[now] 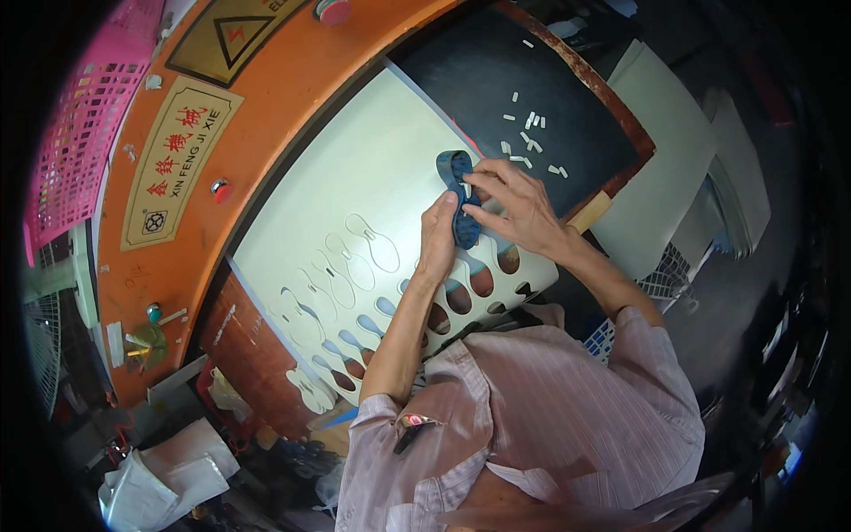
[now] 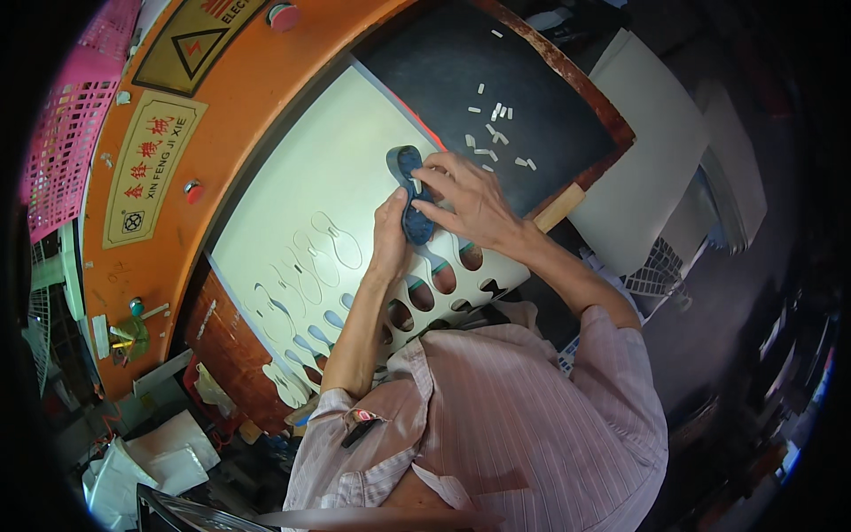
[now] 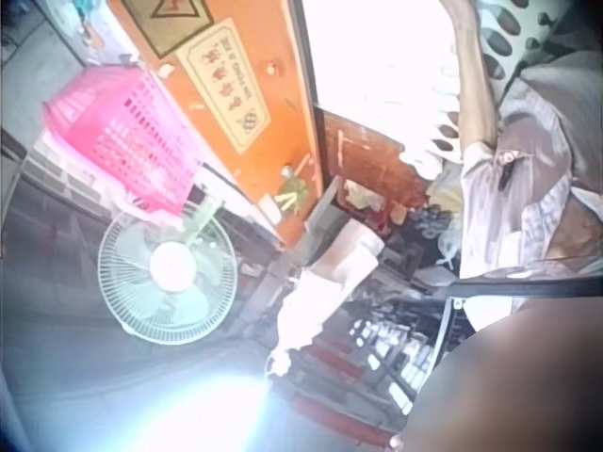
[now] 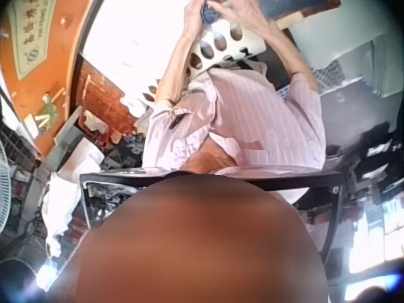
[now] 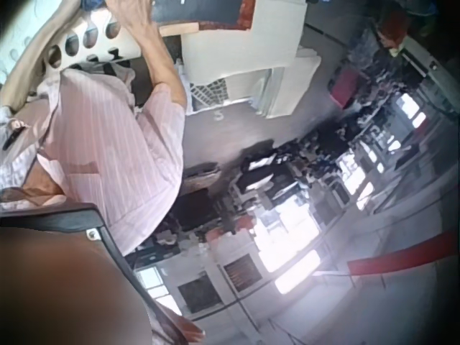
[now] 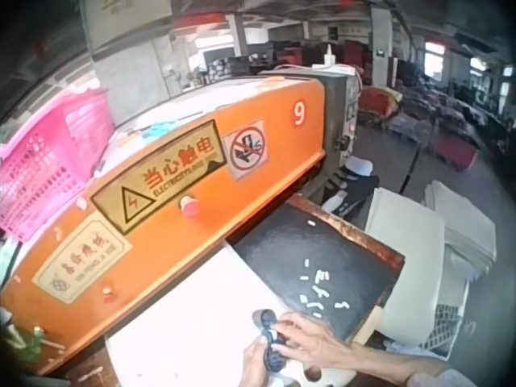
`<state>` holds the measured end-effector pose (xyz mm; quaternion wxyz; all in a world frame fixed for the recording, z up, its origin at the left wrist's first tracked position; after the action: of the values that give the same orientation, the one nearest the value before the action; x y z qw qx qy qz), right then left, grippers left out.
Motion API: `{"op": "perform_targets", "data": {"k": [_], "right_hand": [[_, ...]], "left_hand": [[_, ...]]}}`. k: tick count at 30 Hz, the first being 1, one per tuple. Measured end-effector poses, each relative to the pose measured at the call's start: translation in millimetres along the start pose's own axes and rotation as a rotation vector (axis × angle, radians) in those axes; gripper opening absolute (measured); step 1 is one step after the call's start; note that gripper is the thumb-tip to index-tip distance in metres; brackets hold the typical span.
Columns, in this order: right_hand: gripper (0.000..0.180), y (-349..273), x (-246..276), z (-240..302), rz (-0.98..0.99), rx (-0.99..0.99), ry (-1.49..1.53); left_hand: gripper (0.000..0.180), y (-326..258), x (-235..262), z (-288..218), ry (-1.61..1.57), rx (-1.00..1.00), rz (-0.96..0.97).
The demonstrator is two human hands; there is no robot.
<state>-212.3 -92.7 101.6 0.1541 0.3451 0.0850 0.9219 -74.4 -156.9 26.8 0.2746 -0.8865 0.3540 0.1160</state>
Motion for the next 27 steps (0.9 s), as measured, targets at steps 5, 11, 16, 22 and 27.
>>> {"op": "perform_targets", "data": {"k": [5, 11, 16, 22, 27], "right_hand": [[0.037, -6, 5, 0, -0.06, 0.036, -0.047], [0.032, 3, 15, -16, 0.026, -0.062, 0.11], [0.023, 7, 22, -35, 0.096, -0.118, 0.232], [0.016, 3, 20, -57, 0.054, -0.293, 0.515], [0.015, -5, 19, -64, 0.017, -0.475, 0.641]], "left_hand": [[0.049, -1, -10, -8, 0.049, 0.02, 0.002], [0.047, 12, -21, -12, 0.093, 0.011, 0.017], [0.045, 21, -23, -12, 0.197, 0.088, 0.026], [0.045, 32, -35, -20, 0.183, 0.095, 0.063], [0.043, 37, -43, -15, 0.082, 0.1, 0.044]]}}
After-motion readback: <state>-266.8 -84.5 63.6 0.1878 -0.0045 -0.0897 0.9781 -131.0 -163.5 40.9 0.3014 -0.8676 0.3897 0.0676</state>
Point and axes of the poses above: each hand's wrist, its own y-axis towards the middle knuckle, its own x-axis out of the back of the hand, z = x × y, the point moved 5 cm from there along y, towards the middle knuckle
